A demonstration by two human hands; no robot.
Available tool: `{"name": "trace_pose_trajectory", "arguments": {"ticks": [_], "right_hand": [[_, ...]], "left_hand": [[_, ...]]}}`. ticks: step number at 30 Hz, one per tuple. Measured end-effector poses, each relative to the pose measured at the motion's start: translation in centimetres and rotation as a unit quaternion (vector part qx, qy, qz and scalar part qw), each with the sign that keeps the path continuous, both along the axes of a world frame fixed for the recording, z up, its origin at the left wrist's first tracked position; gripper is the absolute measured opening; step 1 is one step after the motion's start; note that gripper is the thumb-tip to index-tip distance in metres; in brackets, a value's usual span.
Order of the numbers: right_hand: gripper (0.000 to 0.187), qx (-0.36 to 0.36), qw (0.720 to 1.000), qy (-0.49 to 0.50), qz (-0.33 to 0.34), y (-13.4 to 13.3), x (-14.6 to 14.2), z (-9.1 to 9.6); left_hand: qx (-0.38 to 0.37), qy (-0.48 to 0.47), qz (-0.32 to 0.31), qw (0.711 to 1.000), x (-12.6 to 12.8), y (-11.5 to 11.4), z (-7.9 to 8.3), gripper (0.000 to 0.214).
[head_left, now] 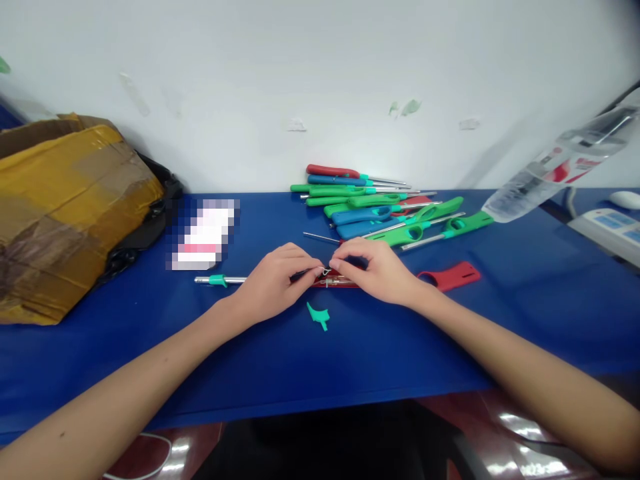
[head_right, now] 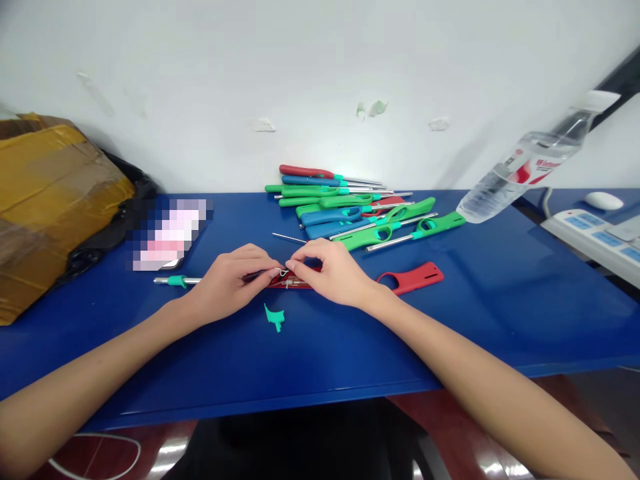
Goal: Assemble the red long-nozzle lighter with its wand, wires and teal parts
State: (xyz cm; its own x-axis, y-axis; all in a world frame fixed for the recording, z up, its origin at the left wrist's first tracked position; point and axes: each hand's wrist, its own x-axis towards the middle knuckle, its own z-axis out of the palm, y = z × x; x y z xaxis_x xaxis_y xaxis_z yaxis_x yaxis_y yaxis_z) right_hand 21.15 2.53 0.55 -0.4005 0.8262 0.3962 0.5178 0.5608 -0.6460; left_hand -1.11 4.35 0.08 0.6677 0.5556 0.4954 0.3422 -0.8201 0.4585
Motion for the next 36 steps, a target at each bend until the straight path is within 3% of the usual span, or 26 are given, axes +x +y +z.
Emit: {"name": "trace_pose_trajectory", "arguments": {"ticks": [11, 36], "right_hand": [[0.012, -0.032, 0.999, 0.020, 0.031, 0.01, 0.17, 0.37], [0.014, -0.037, 0.998, 0.035, 0.045, -0.14, 0.39, 0.26]], "left_hand": [[-0.049, 0.020, 0.021, 0.998, -0.11, 0.05, 0.11, 0.022], [-0.056, -0.005, 0.004, 0.998, 0.05, -0.20, 0.51, 0.012]]}}
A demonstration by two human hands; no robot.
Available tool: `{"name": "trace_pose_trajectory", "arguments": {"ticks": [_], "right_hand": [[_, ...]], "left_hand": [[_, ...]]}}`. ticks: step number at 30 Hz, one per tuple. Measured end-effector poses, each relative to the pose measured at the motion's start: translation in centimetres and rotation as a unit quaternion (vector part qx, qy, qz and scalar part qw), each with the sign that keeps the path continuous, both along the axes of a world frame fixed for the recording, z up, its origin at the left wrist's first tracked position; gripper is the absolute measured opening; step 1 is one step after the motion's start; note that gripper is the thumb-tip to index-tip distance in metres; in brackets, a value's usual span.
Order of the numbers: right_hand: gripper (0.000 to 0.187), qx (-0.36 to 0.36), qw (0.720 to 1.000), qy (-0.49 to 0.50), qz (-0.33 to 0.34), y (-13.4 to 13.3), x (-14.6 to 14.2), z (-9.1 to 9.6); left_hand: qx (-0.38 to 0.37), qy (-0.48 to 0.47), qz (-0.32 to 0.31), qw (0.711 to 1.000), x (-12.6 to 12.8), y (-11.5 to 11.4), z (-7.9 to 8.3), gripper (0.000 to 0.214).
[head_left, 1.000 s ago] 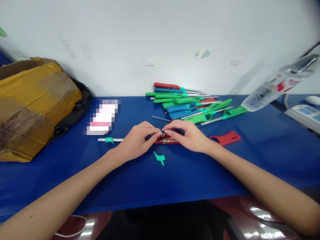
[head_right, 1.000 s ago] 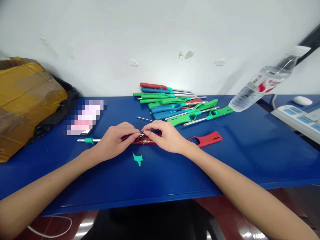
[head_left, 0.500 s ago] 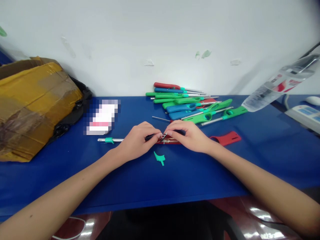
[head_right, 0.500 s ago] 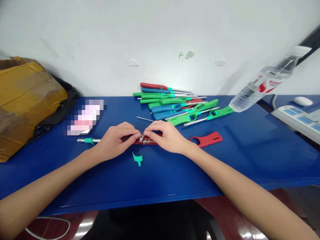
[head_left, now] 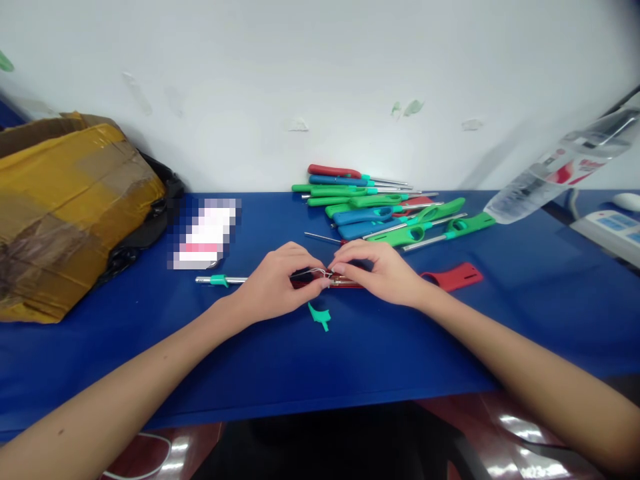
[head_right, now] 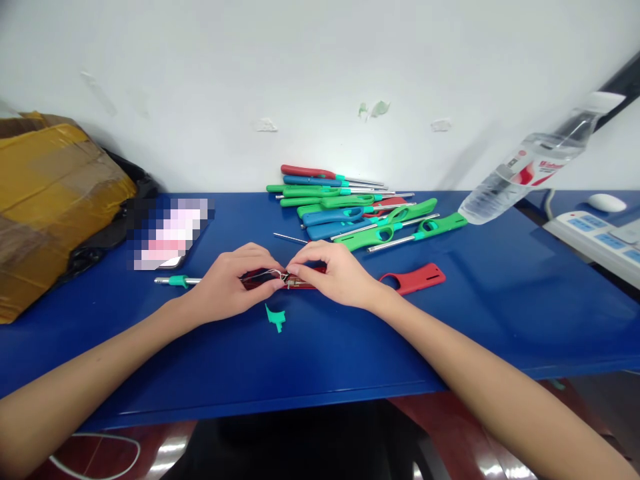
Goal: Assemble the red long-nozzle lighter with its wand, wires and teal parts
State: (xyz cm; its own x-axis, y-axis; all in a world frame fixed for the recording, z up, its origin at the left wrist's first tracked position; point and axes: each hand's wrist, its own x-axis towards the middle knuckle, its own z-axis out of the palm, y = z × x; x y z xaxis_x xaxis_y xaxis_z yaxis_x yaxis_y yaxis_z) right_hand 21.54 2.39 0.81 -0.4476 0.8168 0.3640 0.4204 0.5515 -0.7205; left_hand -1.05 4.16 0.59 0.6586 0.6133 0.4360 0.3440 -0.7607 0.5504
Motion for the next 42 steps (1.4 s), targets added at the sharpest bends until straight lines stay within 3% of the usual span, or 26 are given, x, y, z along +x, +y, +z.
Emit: {"name": "trace_pose_trajectory", "arguments": {"ticks": [13, 42], "right_hand": [[0.008, -0.048, 0.998, 0.019, 0.021, -0.49, -0.12, 0.65], [0.007, -0.001, 0.999, 0.003, 0.036, -0.83, -0.67, 0.64]], "left_hand": [[-0.037, 0.009, -0.017, 0.999, -0.10, -0.14, 0.34, 0.009], [-0.098, -0.016, -0.006, 0.995, 0.13, -0.59, 0.17, 0.005]]}}
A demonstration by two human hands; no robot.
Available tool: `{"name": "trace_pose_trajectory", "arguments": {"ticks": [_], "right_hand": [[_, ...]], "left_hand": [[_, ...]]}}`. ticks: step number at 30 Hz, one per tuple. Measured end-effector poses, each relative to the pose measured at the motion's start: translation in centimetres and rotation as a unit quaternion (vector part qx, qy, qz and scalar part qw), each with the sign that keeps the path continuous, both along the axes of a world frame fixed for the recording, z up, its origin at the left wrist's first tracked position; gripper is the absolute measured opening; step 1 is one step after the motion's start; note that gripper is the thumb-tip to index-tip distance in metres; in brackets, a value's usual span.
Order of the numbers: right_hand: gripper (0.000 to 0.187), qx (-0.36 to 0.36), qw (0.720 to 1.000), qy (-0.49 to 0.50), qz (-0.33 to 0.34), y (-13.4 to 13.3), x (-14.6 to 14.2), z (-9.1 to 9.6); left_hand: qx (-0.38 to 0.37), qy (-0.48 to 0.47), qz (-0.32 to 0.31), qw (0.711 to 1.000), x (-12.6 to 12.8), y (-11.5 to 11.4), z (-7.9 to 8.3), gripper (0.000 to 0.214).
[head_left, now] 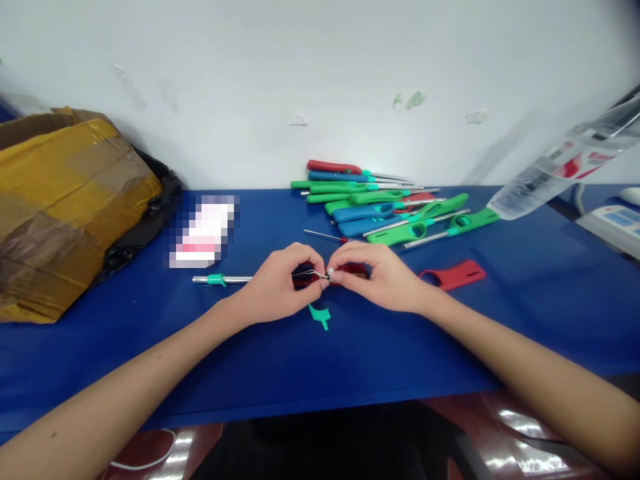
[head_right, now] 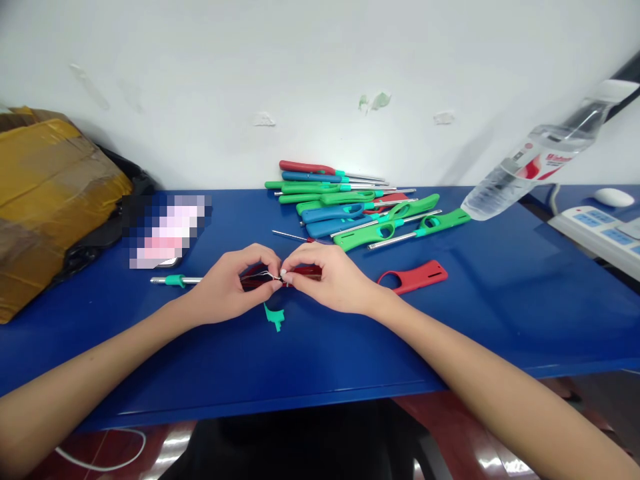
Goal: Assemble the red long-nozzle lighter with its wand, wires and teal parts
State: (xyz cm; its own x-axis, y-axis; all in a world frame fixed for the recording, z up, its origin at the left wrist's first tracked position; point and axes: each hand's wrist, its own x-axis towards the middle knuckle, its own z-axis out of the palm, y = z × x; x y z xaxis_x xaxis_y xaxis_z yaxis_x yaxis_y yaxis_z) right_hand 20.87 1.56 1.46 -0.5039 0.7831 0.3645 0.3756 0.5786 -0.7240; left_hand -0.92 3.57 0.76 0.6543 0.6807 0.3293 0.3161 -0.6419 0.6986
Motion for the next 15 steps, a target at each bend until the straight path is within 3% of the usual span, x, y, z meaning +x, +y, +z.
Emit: {"name": "trace_pose_trajectory", "arguments": {"ticks": [15], "right_hand": [[0.008, -0.103, 0.994, 0.017, -0.025, -0.34, -0.08, 0.35]], "left_hand": [[0.041, -0.045, -0.016, 0.998, -0.05, 0.41, 0.20, 0.009]]}}
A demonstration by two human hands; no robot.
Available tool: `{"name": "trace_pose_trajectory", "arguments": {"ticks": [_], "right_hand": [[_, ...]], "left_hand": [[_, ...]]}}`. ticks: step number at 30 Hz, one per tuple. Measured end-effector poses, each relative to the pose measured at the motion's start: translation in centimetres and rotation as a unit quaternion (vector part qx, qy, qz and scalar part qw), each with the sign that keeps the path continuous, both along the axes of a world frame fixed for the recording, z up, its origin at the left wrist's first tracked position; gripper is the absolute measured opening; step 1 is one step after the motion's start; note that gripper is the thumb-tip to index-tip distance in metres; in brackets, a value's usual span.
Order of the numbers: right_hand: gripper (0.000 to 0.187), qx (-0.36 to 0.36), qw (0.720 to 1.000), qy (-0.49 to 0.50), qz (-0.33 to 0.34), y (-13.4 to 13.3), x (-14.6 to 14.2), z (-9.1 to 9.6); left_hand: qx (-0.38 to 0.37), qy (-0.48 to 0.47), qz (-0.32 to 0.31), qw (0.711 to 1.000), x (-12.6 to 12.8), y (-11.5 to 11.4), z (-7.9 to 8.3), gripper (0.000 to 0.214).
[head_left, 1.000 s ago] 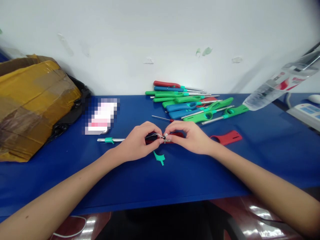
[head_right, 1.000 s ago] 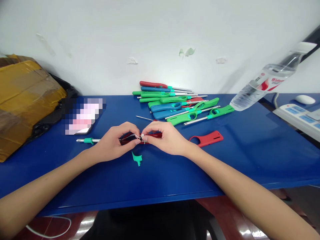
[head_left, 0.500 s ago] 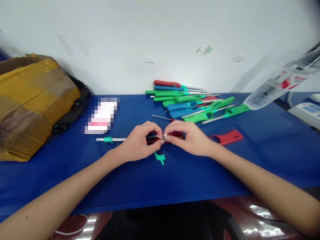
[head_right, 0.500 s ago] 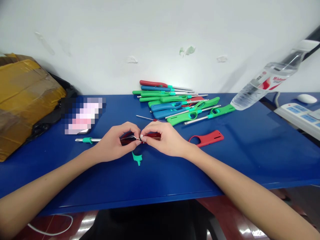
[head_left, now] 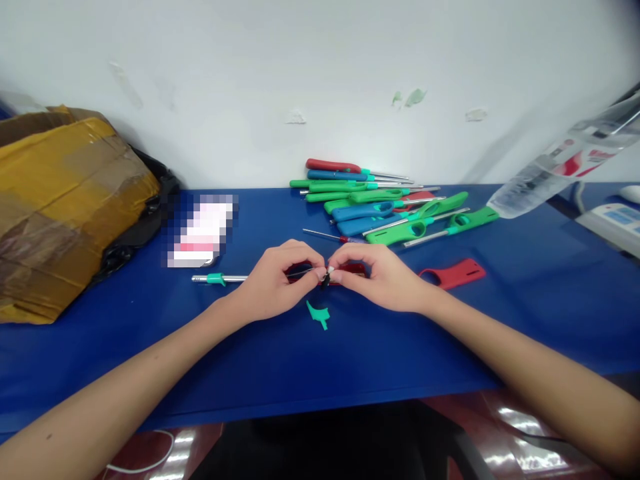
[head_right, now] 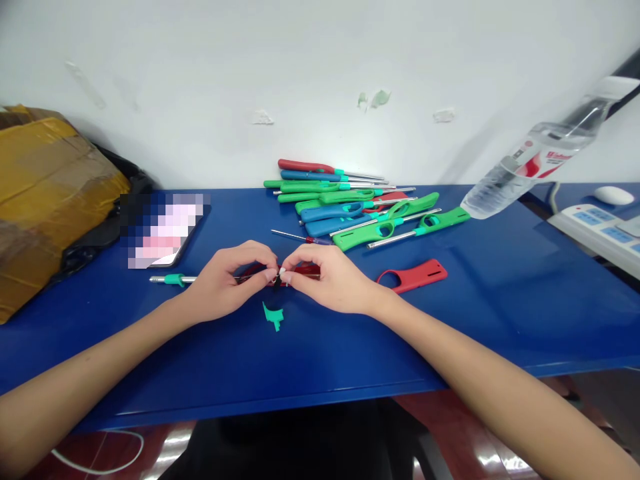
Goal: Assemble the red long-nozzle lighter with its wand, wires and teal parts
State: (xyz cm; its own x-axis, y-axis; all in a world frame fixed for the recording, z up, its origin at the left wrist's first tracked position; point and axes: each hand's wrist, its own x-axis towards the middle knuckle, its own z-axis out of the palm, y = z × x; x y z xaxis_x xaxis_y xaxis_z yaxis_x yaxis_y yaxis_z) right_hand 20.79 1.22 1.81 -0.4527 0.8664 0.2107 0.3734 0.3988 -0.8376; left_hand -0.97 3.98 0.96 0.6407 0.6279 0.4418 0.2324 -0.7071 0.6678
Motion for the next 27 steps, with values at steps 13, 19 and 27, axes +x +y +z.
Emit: {"name": "trace_pose_trajectory", "arguments": {"ticks": [13, 19, 27], "right_hand": [[0.016, -0.083, 0.996, 0.043, 0.000, 0.01, -0.09, -0.05], [0.015, -0.097, 0.994, 0.060, -0.002, 0.11, -0.20, -0.19], [0.016, -0.058, 0.997, 0.043, -0.010, 0.17, -0.14, -0.22]], "left_hand": [[0.116, -0.062, -0.001, 0.991, 0.13, -0.04, -0.26, 0.021], [0.213, -0.049, -0.002, 0.976, -0.07, 0.10, -0.79, 0.023], [0.272, -0.029, 0.016, 0.962, -0.14, 0.19, -0.71, 0.018]]}}
